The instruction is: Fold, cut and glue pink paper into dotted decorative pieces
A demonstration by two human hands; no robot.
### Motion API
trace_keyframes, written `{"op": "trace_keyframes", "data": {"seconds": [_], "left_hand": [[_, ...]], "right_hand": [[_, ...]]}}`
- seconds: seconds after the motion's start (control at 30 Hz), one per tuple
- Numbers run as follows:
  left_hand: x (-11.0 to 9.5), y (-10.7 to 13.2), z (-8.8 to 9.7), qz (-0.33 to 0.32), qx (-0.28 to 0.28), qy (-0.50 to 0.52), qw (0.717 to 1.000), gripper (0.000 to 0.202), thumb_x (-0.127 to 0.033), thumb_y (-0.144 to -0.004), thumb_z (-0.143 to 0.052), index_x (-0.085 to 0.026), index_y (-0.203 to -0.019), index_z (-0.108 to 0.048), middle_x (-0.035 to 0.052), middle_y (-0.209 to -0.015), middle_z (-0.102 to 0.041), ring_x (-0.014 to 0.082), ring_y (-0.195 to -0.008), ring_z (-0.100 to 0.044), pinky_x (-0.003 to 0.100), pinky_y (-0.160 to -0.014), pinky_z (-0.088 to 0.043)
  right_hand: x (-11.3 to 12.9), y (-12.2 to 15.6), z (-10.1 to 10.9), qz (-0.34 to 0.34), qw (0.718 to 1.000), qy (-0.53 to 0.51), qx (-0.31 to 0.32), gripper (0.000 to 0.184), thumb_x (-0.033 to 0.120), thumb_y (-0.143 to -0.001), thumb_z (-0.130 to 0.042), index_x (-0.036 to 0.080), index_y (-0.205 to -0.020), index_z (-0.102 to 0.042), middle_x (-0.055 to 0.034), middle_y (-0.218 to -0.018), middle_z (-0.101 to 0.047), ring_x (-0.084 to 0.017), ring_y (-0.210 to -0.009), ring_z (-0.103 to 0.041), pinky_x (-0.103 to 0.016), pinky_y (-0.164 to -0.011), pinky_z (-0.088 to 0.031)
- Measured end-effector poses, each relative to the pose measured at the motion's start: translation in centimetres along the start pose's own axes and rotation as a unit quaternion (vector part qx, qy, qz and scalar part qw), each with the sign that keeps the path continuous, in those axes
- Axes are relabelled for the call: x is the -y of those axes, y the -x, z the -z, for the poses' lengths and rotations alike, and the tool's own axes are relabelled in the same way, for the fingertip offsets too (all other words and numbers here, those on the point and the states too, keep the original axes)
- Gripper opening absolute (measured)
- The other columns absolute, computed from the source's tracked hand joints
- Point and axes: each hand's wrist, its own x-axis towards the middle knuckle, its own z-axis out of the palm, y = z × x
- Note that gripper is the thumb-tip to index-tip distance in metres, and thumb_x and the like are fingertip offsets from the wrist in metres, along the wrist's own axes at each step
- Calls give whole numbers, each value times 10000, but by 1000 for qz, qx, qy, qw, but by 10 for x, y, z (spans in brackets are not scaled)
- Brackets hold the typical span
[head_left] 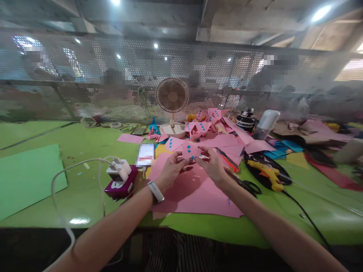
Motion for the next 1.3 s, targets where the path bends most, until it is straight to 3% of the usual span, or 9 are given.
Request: {"op": "trace_keyframes", "data": {"seconds": [0.1,0.23,0.33,0.57,0.93,1.3], "left_hand": [[1,-2,2,-12,0,5,1000,419,-205,-678,-761,-185,-957,-449,-5,-727,-651,184,-769,-673,316,-737,-515],[2,-2,4,-21,0,17,1000,473,-201,-683,-758,-177,-1021,-427,13,-728,-660,187,-749,-676,351,-779,-502],[2,-2,4,-28,7,23,999,513,-199,-681,-759,-161,-1059,-415,20,-719,-664,177,-737,-673,343,-788,-494],[1,-1,3,-69,17,-5,997,515,-201,-700,-739,-157,-1096,-412,32,-756,-677,167,-761,-662,320,-772,-487],[6,-6,6,-107,50,-49,992,483,-229,-718,-724,-161,-1109,-449,47,-804,-677,173,-764,-643,327,-743,-486],[2,-3,1,-119,56,-62,989,467,-262,-728,-717,-162,-1106,-462,64,-861,-682,173,-793,-647,319,-756,-491]], "right_hand": [[7,0,4,24,999,26,-21,394,342,-730,-660,199,-1075,-535,-99,-1098,-572,-226,-1011,-551,-397,-813,-489],[18,2,11,137,979,145,-49,182,322,-778,-621,220,-929,-623,-94,-1142,-531,-243,-1134,-468,-448,-954,-391],[20,3,12,180,964,193,-38,129,309,-804,-596,227,-885,-655,-97,-1171,-505,-245,-1168,-441,-447,-990,-356],[12,2,9,173,974,147,-14,137,308,-820,-578,218,-890,-653,-87,-1081,-576,-220,-1039,-544,-409,-937,-410],[22,6,7,126,985,114,6,164,339,-726,-684,202,-799,-630,-79,-1107,-569,-218,-1062,-528,-400,-954,-381],[22,5,8,128,982,137,-6,161,370,-766,-630,212,-787,-645,-81,-1048,-599,-234,-1034,-547,-419,-935,-394]]}}
